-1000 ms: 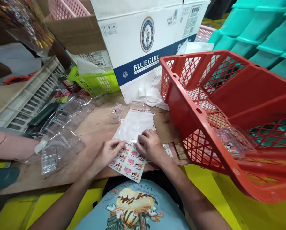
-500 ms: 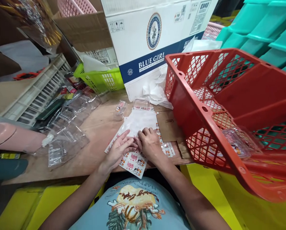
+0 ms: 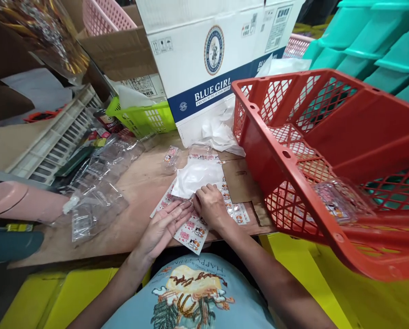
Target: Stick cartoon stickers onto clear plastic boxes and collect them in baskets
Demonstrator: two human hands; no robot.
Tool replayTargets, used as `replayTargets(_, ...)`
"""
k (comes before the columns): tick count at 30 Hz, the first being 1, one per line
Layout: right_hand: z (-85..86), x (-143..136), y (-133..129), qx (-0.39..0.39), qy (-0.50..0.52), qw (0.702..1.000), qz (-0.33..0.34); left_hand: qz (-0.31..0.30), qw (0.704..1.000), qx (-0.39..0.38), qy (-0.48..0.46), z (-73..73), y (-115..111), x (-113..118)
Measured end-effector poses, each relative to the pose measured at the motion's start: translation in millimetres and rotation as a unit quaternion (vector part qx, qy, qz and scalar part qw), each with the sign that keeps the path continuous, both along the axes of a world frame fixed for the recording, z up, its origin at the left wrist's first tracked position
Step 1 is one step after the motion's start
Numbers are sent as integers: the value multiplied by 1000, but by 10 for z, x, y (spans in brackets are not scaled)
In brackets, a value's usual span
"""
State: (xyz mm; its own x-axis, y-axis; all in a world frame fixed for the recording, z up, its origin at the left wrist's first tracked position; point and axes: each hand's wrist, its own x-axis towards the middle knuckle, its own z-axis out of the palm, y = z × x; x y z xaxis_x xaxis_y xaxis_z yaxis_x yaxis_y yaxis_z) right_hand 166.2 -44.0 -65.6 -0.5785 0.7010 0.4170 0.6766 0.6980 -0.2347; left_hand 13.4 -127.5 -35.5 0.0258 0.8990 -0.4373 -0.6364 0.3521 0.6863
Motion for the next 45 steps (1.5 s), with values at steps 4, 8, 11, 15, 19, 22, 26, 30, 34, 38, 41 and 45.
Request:
replayTargets(4, 144, 77, -72, -6, 58, 998, 29, 34, 998, 33, 49, -94, 166, 57)
replayTargets(8, 235, 168, -76, -48, 236, 970, 20, 101, 992, 32, 65, -134, 302, 31)
replayTargets(11, 241, 183, -42, -72, 279, 957, 30, 106, 991, 30, 73, -109, 345, 48)
replayTargets(15, 219, 129, -36, -95, 273, 957, 39, 47, 994, 70, 70, -79, 381, 75)
replayTargets(19, 188, 94, -41, -110, 270, 956, 25, 39, 994, 71, 77, -85, 404, 52)
replayTargets(22, 163, 94, -28, -98, 261, 960, 15, 32, 994, 66, 85, -92, 417, 42)
replayTargets(26, 143, 93, -8, -92, 248, 964, 8, 22, 992, 71, 98, -97, 453, 67)
replayTargets(30, 137, 88, 15, -93, 255, 962, 6, 23, 986, 96, 133, -125, 496, 72)
replayTargets(34, 146, 95, 39, -87, 235, 968, 19, -15, 978, 105, 178, -177, 510, 39)
replayTargets(38, 154, 123, 30, -95, 236, 966, 50, -18, 984, 88, 154, -184, 522, 37)
replayTargets(41, 131, 151, 17, -91, 254, 961, 55, -2, 987, 82, 138, -158, 535, 54)
replayTargets(45, 88, 166, 31, -72, 241, 967, 49, -17, 980, 107, 166, -148, 536, 69)
